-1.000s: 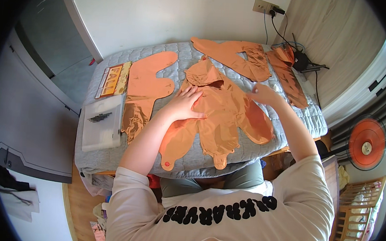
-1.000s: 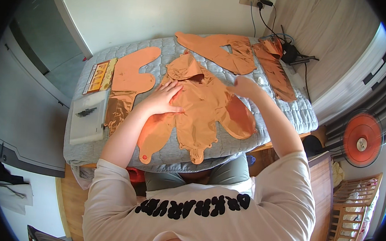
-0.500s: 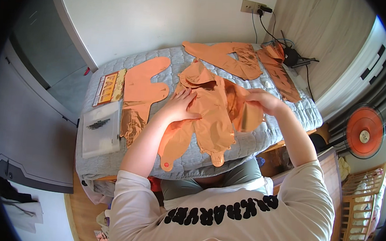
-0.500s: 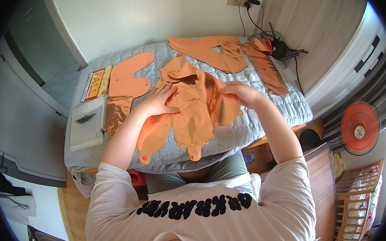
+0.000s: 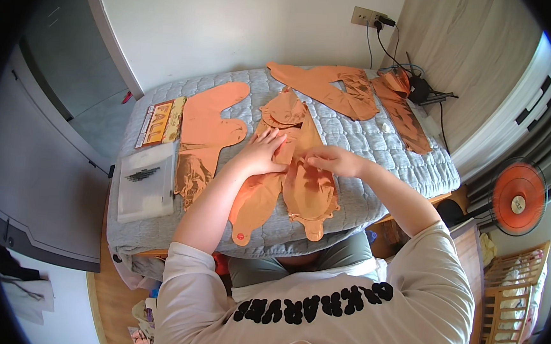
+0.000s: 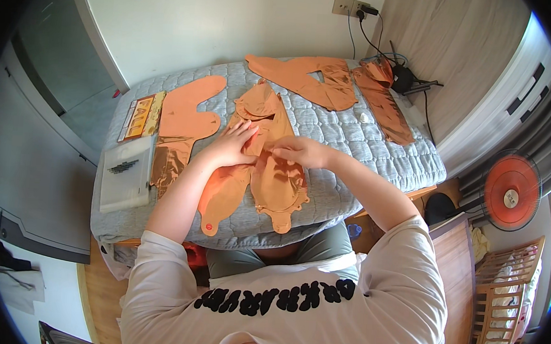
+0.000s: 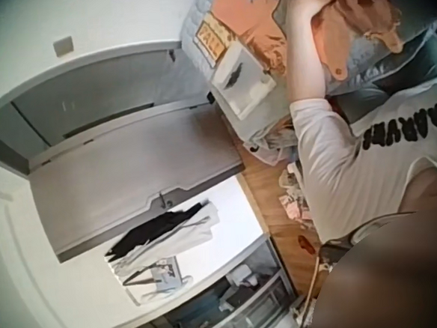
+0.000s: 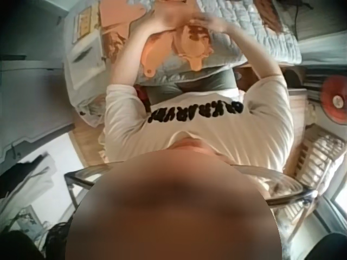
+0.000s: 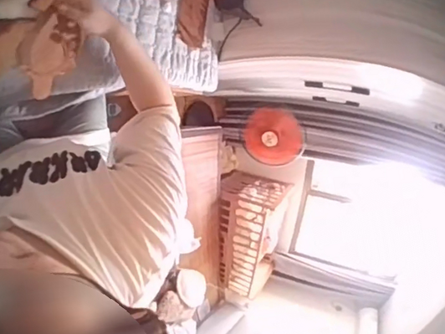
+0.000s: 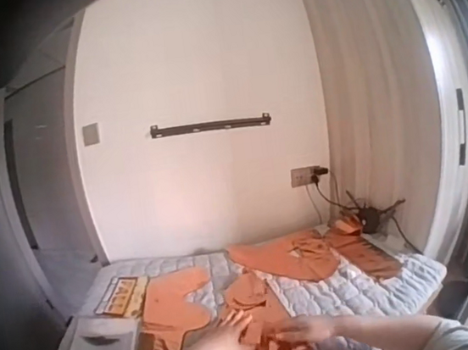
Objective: Folding rose gold foil balloons and placing them into individual plastic sleeves with paper backings.
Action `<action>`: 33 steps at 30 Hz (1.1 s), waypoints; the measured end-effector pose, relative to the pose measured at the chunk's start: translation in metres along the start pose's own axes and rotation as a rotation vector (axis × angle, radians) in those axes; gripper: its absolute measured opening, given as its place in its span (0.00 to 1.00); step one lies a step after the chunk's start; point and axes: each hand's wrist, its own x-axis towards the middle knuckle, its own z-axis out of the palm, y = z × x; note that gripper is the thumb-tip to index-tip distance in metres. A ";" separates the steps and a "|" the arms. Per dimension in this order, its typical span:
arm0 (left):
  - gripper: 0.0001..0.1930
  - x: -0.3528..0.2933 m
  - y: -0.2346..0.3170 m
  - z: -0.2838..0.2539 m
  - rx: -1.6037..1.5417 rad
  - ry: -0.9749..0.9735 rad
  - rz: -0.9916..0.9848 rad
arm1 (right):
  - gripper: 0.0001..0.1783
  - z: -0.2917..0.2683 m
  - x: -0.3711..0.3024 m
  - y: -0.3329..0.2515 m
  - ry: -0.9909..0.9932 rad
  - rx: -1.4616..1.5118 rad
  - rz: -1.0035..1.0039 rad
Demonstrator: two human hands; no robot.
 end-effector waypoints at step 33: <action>0.52 0.004 -0.001 0.002 0.013 -0.007 -0.013 | 0.54 0.022 0.043 0.003 0.189 -0.721 0.041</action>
